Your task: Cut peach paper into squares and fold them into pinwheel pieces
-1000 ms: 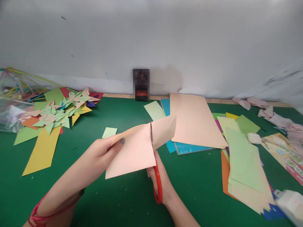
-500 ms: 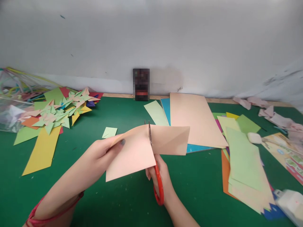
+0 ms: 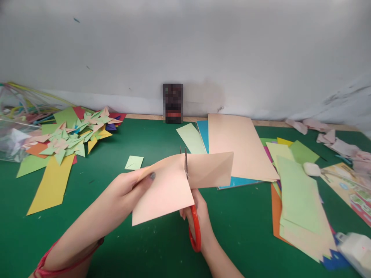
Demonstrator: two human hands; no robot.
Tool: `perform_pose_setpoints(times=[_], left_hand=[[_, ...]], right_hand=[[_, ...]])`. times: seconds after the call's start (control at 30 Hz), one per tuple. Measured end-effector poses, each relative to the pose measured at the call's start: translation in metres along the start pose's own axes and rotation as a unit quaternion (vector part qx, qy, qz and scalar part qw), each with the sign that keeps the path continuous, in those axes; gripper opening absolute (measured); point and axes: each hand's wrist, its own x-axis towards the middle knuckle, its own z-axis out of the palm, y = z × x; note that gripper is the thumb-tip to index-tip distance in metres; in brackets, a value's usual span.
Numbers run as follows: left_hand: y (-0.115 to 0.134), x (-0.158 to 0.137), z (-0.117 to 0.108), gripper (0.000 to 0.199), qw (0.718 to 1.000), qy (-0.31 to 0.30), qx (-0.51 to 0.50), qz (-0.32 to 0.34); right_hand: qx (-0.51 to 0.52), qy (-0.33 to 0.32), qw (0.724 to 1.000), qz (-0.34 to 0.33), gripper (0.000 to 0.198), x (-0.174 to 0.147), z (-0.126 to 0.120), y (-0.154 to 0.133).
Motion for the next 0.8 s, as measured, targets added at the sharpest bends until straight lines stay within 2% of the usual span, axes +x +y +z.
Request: perform_pose_setpoints(times=[0.13,0.3,0.47,0.6,0.7,0.8], left_hand=[[0.0,0.001,0.001,0.026,1.0,-0.016,-0.004,0.002],[-0.002,0.003,0.0,0.028,1.0,-0.015,0.007,0.007],[-0.004,0.004,0.0,0.03,0.999,0.0,0.04,0.001],[-0.004,0.005,0.002,0.029,0.996,0.026,0.09,0.004],[-0.005,0.004,0.003,0.031,0.991,0.046,0.124,0.004],[-0.006,0.003,0.003,0.034,0.986,0.072,0.148,0.01]], right_hand=[[0.034,-0.033,0.998,0.042,0.05,0.007,-0.001,0.001],[0.039,-0.086,0.995,0.013,0.047,0.012,-0.004,0.0],[0.017,-0.092,0.996,-0.012,0.042,0.007,-0.006,0.005],[0.029,-0.165,0.985,-0.045,0.042,0.001,-0.009,0.01],[0.034,-0.203,0.978,-0.042,0.041,-0.002,-0.01,0.01],[0.022,-0.197,0.98,-0.029,0.035,-0.004,-0.009,0.007]])
